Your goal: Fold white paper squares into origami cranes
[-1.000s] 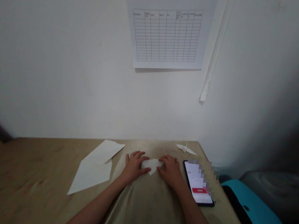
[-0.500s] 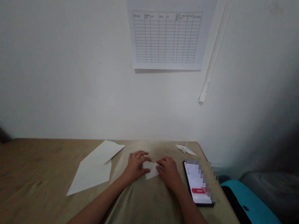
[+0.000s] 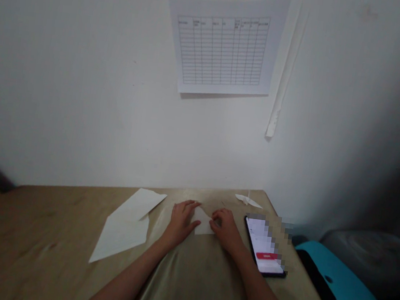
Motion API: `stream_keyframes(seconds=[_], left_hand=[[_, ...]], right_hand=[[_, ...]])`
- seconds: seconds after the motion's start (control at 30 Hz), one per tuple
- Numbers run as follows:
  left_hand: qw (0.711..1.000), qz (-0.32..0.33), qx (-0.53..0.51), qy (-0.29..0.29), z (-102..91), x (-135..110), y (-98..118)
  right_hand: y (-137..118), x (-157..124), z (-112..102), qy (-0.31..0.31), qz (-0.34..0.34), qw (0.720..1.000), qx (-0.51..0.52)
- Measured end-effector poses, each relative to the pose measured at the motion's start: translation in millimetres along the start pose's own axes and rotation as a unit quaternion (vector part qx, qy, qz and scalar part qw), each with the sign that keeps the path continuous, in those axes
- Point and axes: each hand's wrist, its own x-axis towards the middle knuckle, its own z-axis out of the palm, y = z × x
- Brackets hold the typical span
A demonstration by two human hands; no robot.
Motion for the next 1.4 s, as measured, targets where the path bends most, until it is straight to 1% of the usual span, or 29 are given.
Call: stream_keyframes(seconds=[0.17, 0.3, 0.4, 0.6, 0.87, 1.07, 1.27, 1.4], left_hand=[[0.999, -0.009, -0.025, 0.041, 4.0, 1, -6], [0.999, 0.024, -0.025, 0.037, 1.7, 1, -5], [0.998, 0.037, -0.025, 0.039, 0.8, 2, -5], [0.999, 0.039, -0.024, 0.011, 2.0, 2, -4], [0.999, 0.036, -0.03, -0.009, -0.3, -1, 1], [0.998, 0.022, -0.049, -0.019, -0.1, -1, 3], [0.997, 0.012, -0.063, -0.039, -1.2, -1, 6], [0.995, 0.011, -0.075, -0.061, -2.7, -2, 8]], right_hand=[[4, 3, 0, 0.047, 0.037, 0.997, 0.048], [1, 3, 0, 0.048, 0.062, 0.994, 0.082], [-5, 2, 1, 0.037, 0.058, 0.992, 0.104], [-13, 0, 3, 0.008, 0.045, 0.988, 0.145], [-15, -1, 0, -0.043, 0.02, 0.985, 0.167], [-16, -1, 1, -0.036, 0.023, 0.987, 0.152], [-15, 0, 5, -0.013, 0.023, 0.982, 0.185], [-13, 1, 5, -0.005, 0.025, 0.983, 0.181]])
